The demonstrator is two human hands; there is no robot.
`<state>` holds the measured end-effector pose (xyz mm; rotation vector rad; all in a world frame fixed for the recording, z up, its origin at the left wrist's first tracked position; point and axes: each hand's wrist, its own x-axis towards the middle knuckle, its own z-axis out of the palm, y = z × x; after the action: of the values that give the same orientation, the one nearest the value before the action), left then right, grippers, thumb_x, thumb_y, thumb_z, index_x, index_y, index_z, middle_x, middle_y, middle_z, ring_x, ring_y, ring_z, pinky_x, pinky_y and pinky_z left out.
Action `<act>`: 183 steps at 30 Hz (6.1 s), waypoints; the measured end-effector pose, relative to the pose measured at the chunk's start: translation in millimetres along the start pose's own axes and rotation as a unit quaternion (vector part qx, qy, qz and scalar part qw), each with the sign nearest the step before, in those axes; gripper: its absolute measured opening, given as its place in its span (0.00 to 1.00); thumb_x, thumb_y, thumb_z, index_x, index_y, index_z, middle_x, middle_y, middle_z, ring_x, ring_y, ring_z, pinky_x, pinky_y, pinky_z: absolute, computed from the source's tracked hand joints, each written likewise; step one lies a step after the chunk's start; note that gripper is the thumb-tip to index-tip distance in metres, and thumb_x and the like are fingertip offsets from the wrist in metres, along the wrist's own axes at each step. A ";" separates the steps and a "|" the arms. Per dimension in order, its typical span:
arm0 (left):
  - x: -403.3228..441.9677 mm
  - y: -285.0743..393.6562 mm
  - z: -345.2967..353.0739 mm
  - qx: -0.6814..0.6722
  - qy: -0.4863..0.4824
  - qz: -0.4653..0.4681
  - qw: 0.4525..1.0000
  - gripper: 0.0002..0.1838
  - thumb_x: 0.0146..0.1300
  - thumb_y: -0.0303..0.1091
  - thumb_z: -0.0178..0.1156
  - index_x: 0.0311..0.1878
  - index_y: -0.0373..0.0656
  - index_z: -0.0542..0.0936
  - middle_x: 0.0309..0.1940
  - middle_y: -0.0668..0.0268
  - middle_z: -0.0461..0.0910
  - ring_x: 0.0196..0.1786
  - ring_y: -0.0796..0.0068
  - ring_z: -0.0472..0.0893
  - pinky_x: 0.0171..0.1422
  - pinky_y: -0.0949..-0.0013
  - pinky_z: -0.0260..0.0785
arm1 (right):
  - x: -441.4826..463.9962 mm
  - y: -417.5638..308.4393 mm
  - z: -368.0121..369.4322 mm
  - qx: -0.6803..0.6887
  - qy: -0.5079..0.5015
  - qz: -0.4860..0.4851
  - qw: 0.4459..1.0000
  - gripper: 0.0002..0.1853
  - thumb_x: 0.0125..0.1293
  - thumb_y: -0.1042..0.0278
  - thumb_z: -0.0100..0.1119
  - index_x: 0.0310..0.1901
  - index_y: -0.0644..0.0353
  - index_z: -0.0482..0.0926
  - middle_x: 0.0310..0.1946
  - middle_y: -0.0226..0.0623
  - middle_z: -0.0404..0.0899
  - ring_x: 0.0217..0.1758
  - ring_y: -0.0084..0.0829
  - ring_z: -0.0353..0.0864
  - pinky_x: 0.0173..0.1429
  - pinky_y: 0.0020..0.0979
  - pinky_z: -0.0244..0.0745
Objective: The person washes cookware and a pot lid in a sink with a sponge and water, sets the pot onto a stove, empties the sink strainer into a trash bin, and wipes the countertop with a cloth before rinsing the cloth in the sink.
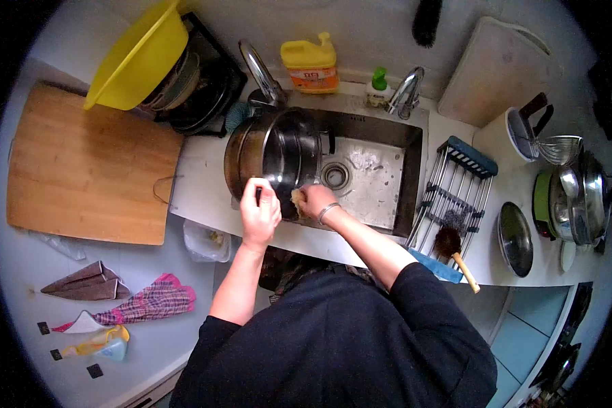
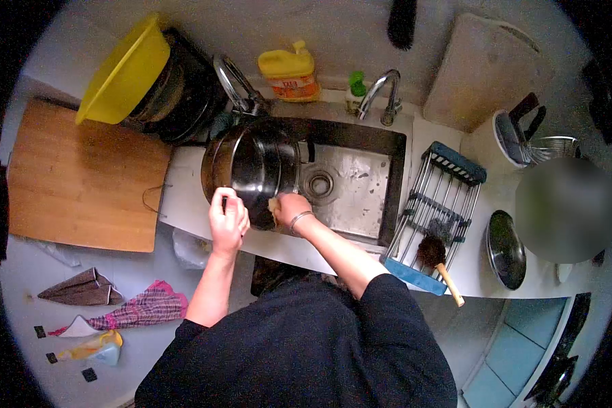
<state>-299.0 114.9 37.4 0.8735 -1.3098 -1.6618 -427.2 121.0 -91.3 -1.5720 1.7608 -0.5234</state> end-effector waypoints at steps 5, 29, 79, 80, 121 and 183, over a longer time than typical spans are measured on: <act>28.4 17.0 -24.3 -0.151 0.025 -0.041 0.987 0.10 0.68 0.43 0.39 0.35 0.49 0.64 0.10 0.76 0.53 0.09 0.86 0.50 0.09 0.82 0.44 | 10.7 -3.7 -24.2 0.069 0.147 -0.105 0.981 0.26 0.50 0.63 0.58 0.52 0.59 0.68 0.48 0.50 0.70 0.50 0.46 0.70 0.52 0.39 0.67; 306.2 -102.7 -159.1 0.430 -0.023 -0.106 0.896 0.28 0.62 0.41 0.46 0.64 0.46 0.54 0.36 0.46 0.76 0.35 0.52 0.77 0.38 0.56 0.69 | -15.9 25.3 -37.6 0.623 0.345 0.226 0.665 0.09 0.60 0.65 0.53 0.35 0.61 0.69 0.24 0.37 0.76 0.28 0.31 0.77 0.35 0.33 0.75; 309.6 -127.6 -163.0 0.516 -0.090 -0.103 0.845 0.31 0.57 0.49 0.53 0.47 0.23 0.68 0.41 0.41 0.74 0.45 0.50 0.76 0.50 0.59 0.67 | -39.2 -32.0 -53.6 0.529 0.356 0.259 0.725 0.14 0.57 0.57 0.58 0.36 0.57 0.70 0.26 0.32 0.76 0.29 0.23 0.78 0.29 0.24 0.73; 314.6 -132.7 -165.4 0.517 -0.091 -0.104 0.845 0.31 0.57 0.49 0.53 0.47 0.23 0.68 0.41 0.41 0.74 0.45 0.50 0.76 0.50 0.59 0.67 | -38.8 -32.4 -52.0 0.527 0.359 0.259 0.725 0.14 0.57 0.57 0.58 0.36 0.58 0.70 0.26 0.32 0.76 0.29 0.24 0.78 0.29 0.25 0.73; -64.2 -17.2 -253.2 -0.319 0.220 -0.093 0.917 0.12 0.65 0.34 0.45 0.50 0.44 0.69 0.19 0.74 0.62 0.15 0.88 0.59 0.15 0.84 0.51 | 77.3 -46.5 -46.5 0.362 0.019 0.101 0.927 0.26 0.56 0.59 0.58 0.48 0.71 0.61 0.20 0.33 0.73 0.22 0.22 0.74 0.26 0.22 0.69; -83.9 -33.0 -260.5 -0.273 0.316 -0.089 0.904 0.06 0.64 0.39 0.49 0.37 0.49 0.68 0.12 0.77 0.57 0.11 0.87 0.54 0.11 0.81 0.46 | 90.3 -107.7 134.8 -0.545 -0.521 -0.168 0.635 0.20 0.48 0.62 0.61 0.47 0.50 0.76 0.48 0.33 0.74 0.51 0.36 0.71 0.51 0.39 0.68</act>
<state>-38.3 90.3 -48.6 1.0694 -0.3026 -1.5622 -256.1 34.9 -126.5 -2.2174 0.7106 1.3879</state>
